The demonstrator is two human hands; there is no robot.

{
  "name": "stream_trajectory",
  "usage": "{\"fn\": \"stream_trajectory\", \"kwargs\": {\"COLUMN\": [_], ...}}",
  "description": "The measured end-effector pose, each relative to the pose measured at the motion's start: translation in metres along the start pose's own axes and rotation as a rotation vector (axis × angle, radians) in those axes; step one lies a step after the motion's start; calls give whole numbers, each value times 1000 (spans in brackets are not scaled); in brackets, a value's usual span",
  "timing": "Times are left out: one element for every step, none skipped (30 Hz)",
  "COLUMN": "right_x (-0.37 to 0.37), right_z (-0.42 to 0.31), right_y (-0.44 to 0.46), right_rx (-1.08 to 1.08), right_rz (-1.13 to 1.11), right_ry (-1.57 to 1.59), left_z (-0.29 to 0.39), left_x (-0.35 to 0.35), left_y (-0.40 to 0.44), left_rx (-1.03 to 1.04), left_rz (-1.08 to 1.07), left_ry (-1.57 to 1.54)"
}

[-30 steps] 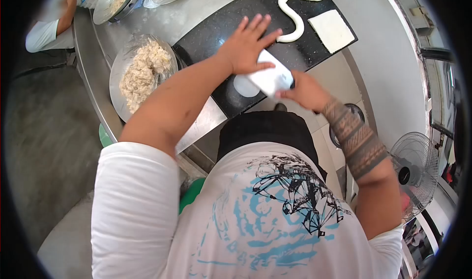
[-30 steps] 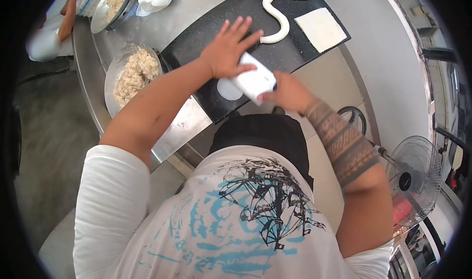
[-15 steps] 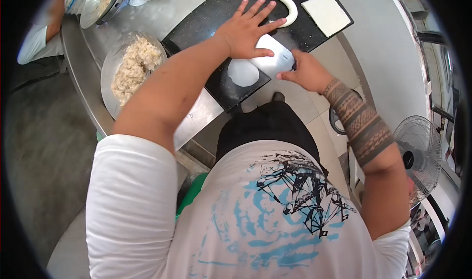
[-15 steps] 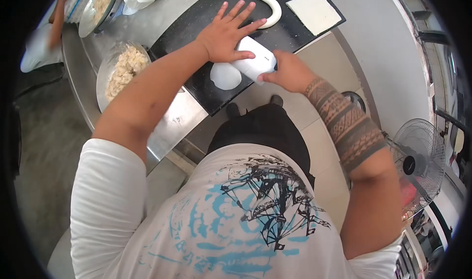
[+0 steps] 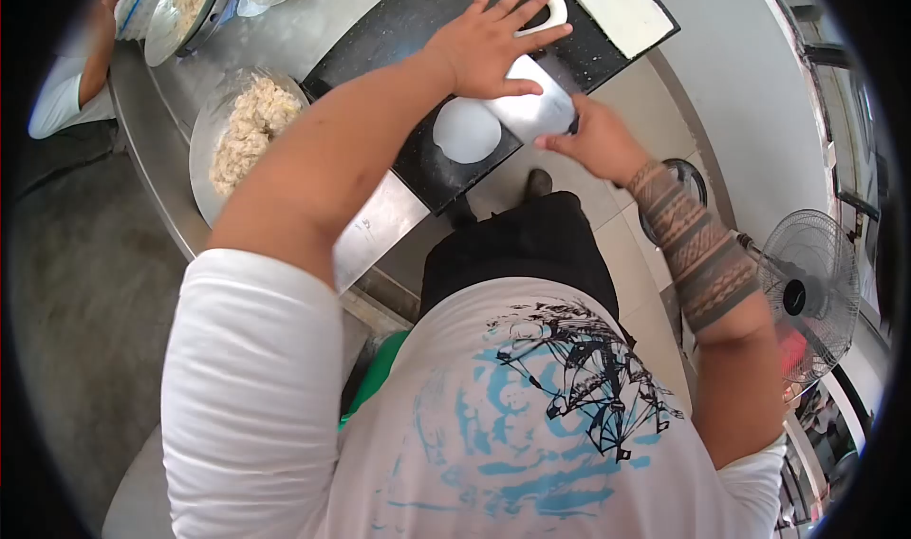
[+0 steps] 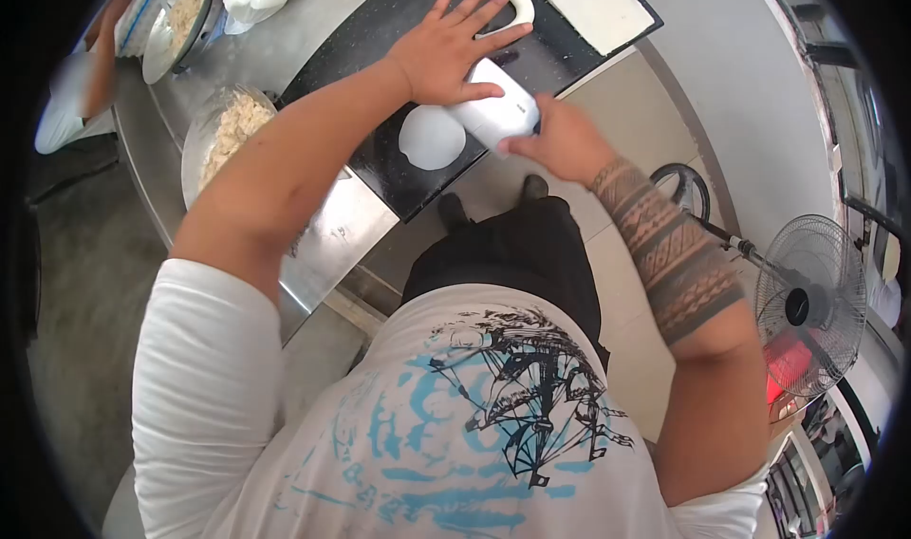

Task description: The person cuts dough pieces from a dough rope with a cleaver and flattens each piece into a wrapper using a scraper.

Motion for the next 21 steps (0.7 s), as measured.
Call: {"fn": "stream_trajectory", "kwargs": {"right_x": [6,20,34,60,78,66,58,49,41,23,15,9,2,-3,-16,-21,-18,-14,-12,-4,10], "right_z": [-4,-7,-6,15,32,23,28,39,45,44,52,61,56,54,32,18,15,12,12,22,41], "right_y": [-9,-32,-54,-76,-92,-104,-98,-91,-89,-72,-48,-30,-23,-20,-20,-21,-26,-32,-38,-46,-56], "right_rx": [22,46,70,63,54,207,173,140,117,173,91,16,-59,-37,-11,16,33,47,62,79,93], "right_rz": [-15,-35,-53,-18,23,-17,18,49,77,4,28,45,58,65,70,76,102,130,161,157,151], "right_ry": [107,217,328,292,254,353,343,332,319,148,160,175,191,154,118,84,54,24,-7,34,74], "left_z": [1,10,28,49,58,61,67,73,75,65,49,37,28,19,13,13,8,1,-7,-9,-11], "left_x": [-7,-12,-11,-3,5,9,15,16,19,26,31,32,28,25,17,-4,-19,-31,-37,-38,-34], "left_y": [1,-6,-19,-37,-42,-30,-15,-7,-5,3,13,18,22,24,26,28,24,17,11,5,-7], "left_rx": [30,65,57,51,50,64,76,84,66,51,38,26,-3,-33,-63,-65,-168,-270,-369,-455,-542], "left_rz": [-17,-81,-121,-161,-198,-210,-220,-230,-199,-157,-108,-66,8,82,152,226,185,146,110,64,18], "left_ry": [-32,-33,-91,-148,-202,-183,-166,-150,-135,-105,-61,1,-5,-9,-16,64,43,24,5,-43,-90]}}
Point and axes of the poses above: each hand's wrist, its own y-axis towards the middle knuckle, its own x-axis out of the palm, z = x × y, the point moved 3 cm from there along y, towards the middle knuckle, and after that the axes turned 11 degrees about z, right-handed, at the moved point
